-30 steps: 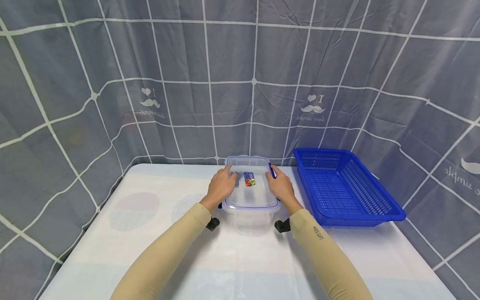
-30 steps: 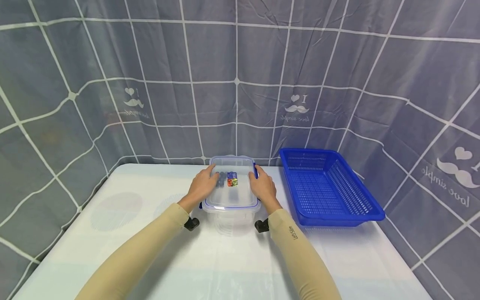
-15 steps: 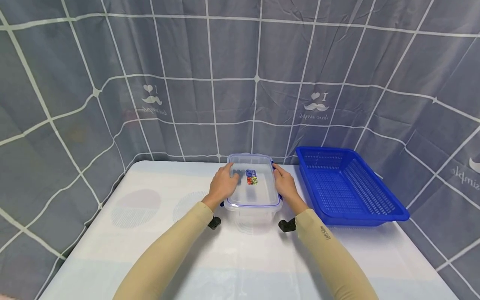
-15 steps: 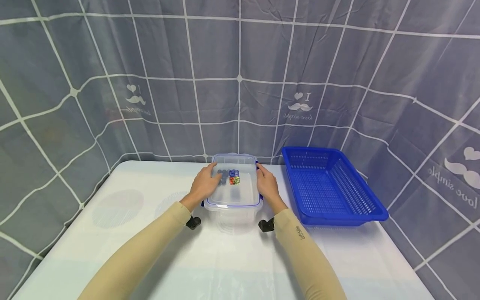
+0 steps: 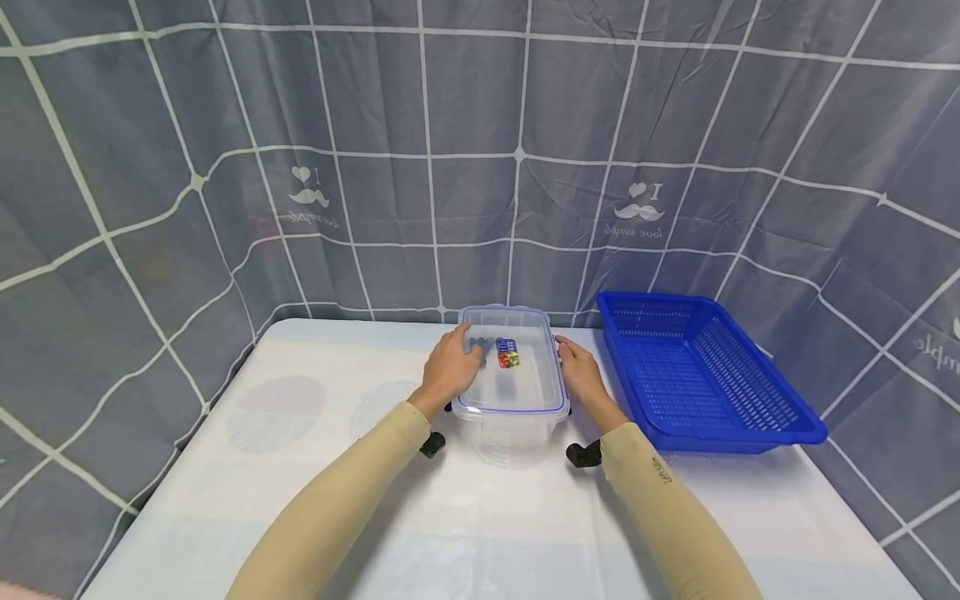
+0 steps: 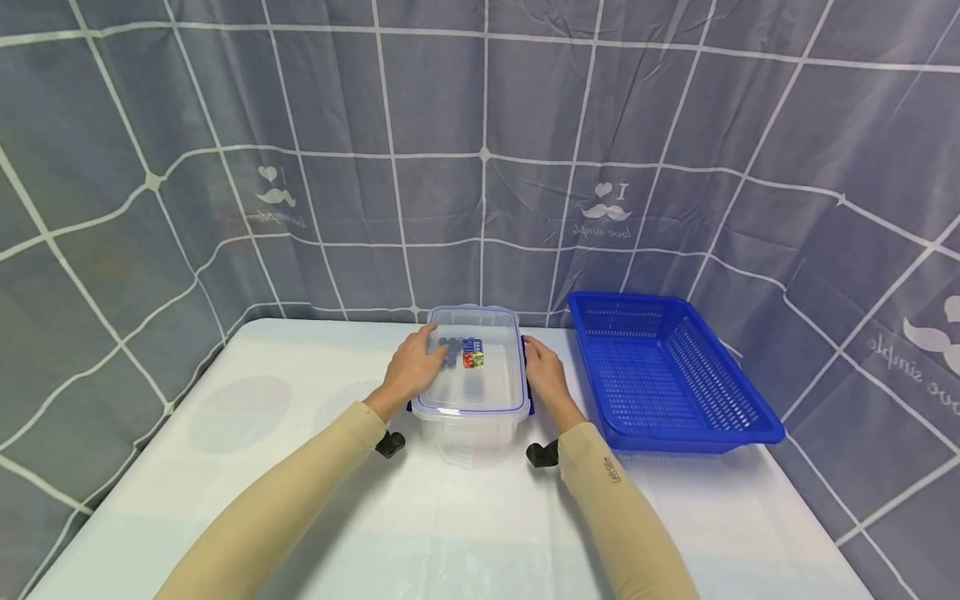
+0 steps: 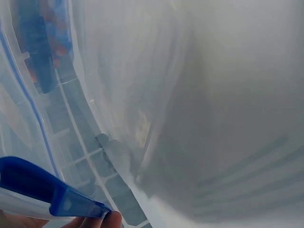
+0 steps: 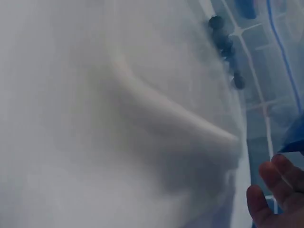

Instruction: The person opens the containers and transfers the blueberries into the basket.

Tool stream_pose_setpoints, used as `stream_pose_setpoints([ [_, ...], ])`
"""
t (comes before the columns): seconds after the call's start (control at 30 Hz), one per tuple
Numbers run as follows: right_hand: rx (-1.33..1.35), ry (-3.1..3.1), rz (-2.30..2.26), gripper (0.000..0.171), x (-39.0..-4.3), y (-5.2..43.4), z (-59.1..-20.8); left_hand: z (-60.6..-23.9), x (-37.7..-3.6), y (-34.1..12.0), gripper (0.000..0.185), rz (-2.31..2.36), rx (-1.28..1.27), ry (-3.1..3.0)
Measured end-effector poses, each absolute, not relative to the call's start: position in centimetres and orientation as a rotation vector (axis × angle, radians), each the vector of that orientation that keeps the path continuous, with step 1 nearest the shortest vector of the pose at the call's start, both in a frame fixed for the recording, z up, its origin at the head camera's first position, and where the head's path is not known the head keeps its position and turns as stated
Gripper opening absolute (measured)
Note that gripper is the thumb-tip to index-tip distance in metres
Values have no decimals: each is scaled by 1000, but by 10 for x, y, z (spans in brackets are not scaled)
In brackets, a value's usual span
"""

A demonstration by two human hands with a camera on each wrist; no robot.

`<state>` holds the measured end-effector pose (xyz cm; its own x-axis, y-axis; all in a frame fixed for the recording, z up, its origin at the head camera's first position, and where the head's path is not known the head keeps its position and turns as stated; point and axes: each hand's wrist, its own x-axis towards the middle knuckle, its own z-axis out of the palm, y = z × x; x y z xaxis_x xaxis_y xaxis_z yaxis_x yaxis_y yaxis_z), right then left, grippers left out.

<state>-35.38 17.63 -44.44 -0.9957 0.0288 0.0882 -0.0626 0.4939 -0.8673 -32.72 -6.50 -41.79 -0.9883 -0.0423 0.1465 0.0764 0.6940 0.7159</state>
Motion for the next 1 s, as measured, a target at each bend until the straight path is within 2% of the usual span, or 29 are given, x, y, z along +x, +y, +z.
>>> stream_pose_setpoints([
  [0.3, -12, -2750, 1559, 70, -354, 162, -433, -420, -328, -67, 73, -1279, 39, -2730],
  [0.47, 1, -2702, 1649, 67, -353, 161, -436, -424, -329, -70, 75, -1405, 72, -2690],
  [0.8, -1, -2595, 1719, 62, -354, 162, -435, -423, -331, -74, 57, -1516, 79, -2617],
  [1.0, 10, -2555, 1729, 65, -356, 162, -433, -427, -332, -73, 68, -1501, 61, -2603],
])
